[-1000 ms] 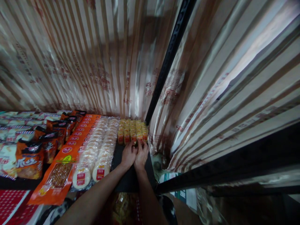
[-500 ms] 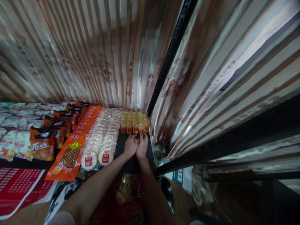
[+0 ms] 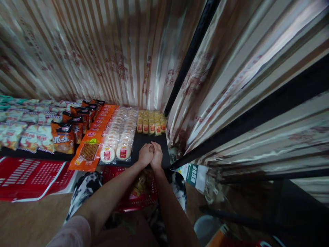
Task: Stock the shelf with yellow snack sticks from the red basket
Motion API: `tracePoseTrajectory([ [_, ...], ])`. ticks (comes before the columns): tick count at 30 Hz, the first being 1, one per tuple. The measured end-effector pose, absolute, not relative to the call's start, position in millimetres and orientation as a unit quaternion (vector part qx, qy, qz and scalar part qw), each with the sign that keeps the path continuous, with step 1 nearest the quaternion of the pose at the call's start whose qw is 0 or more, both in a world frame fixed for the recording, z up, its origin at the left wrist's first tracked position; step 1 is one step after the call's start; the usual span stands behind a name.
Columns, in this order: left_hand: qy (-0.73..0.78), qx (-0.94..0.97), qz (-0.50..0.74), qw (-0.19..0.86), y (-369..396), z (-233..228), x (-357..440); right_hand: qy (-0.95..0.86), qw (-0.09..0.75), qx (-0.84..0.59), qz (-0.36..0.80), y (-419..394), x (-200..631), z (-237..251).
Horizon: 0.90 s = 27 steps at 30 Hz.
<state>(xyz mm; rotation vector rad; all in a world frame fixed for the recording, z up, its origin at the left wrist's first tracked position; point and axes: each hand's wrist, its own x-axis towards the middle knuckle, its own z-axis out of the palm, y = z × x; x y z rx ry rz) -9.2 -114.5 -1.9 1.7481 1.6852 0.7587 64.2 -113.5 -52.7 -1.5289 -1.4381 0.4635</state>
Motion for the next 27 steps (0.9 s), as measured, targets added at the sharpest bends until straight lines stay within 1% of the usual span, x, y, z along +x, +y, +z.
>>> tracePoseTrajectory([
  [7,0.627,0.657,0.293,0.299,-144,-10,-16,-0.604,0.458,-0.627,0.180,-149,57,-43],
  [14,0.610,0.664,0.320,0.291,-174,-22,-27,-0.609,0.458,-0.624,0.172,-177,49,-51],
  [19,0.586,0.682,0.331,0.287,-202,-27,-38,-0.642,0.466,-0.590,0.145,-204,45,-57],
  [22,0.585,0.687,0.321,0.287,-223,-38,-45,-0.677,0.445,-0.568,0.146,-224,45,-73],
  [27,0.599,0.673,0.305,0.307,-244,-63,-53,-0.683,0.418,-0.577,0.159,-241,41,-118],
])
